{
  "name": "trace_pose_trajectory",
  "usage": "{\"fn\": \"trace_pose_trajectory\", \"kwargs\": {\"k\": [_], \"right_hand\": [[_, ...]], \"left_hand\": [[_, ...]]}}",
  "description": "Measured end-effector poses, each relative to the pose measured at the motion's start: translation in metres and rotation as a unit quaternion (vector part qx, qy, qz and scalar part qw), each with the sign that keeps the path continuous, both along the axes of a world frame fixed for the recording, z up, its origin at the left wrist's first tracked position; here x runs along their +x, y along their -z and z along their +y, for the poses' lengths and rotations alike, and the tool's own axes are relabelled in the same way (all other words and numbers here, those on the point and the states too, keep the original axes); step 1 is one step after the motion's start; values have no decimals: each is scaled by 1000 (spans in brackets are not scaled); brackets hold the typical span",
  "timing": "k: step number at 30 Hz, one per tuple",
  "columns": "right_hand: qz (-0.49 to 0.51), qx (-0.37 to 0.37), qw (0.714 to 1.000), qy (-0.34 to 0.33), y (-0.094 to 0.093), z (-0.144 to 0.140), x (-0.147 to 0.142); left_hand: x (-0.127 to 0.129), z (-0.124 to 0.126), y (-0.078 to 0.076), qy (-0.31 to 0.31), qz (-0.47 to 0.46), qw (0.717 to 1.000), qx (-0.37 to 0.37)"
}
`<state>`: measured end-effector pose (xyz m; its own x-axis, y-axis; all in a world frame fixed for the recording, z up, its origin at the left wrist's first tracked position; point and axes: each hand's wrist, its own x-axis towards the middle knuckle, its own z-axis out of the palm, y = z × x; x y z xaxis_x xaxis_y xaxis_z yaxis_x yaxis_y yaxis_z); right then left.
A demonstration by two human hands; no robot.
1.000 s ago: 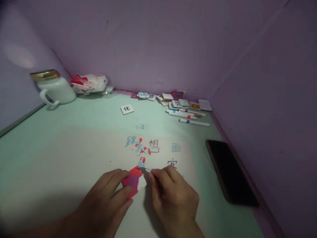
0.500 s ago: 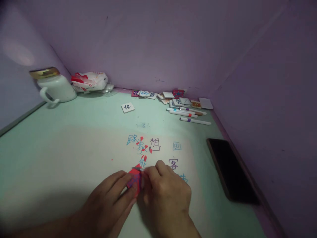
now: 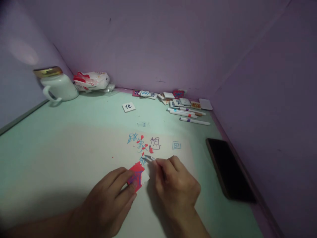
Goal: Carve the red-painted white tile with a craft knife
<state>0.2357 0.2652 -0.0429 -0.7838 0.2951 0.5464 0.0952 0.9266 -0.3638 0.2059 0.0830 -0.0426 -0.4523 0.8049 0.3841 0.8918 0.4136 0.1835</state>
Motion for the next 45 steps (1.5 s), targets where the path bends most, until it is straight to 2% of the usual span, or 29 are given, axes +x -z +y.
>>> {"fn": "trace_pose_trajectory", "kwargs": {"k": [2,5,12,17,20,23,26,28,31,34,39,45], "right_hand": [[-11,-26,999,-37,-1,-3,4],[-35,-25,996,-76,-3,-8,5],[-90,-2,991,-104,-9,-8,-3],[-82,24,993,-81,-6,-12,-3],[-74,36,995,-55,-2,-13,-5],[-48,60,997,0,4,-6,-8],[-3,3,1000,23,6,3,-8],[8,-48,999,14,6,6,-6],[-27,-94,993,-58,3,5,-2],[-62,-110,984,-127,0,5,3],[-76,-96,982,-142,-2,4,5],[-58,7,993,-101,-2,-5,5]], "left_hand": [[-1,0,0,-5,-2,1000,7],[-2,0,1,7,-1,1000,5],[-2,1,0,6,0,1000,9],[-2,2,-1,-9,14,999,41],[-2,1,-1,-4,8,1000,22],[-2,0,1,5,5,1000,3],[-1,-1,3,6,3,1000,0],[-1,-2,2,5,0,1000,8],[-1,-2,0,0,-5,1000,20],[-2,-2,-2,-2,3,1000,21],[-4,0,-2,-4,24,1000,12],[-4,0,3,1,25,1000,14]]}}
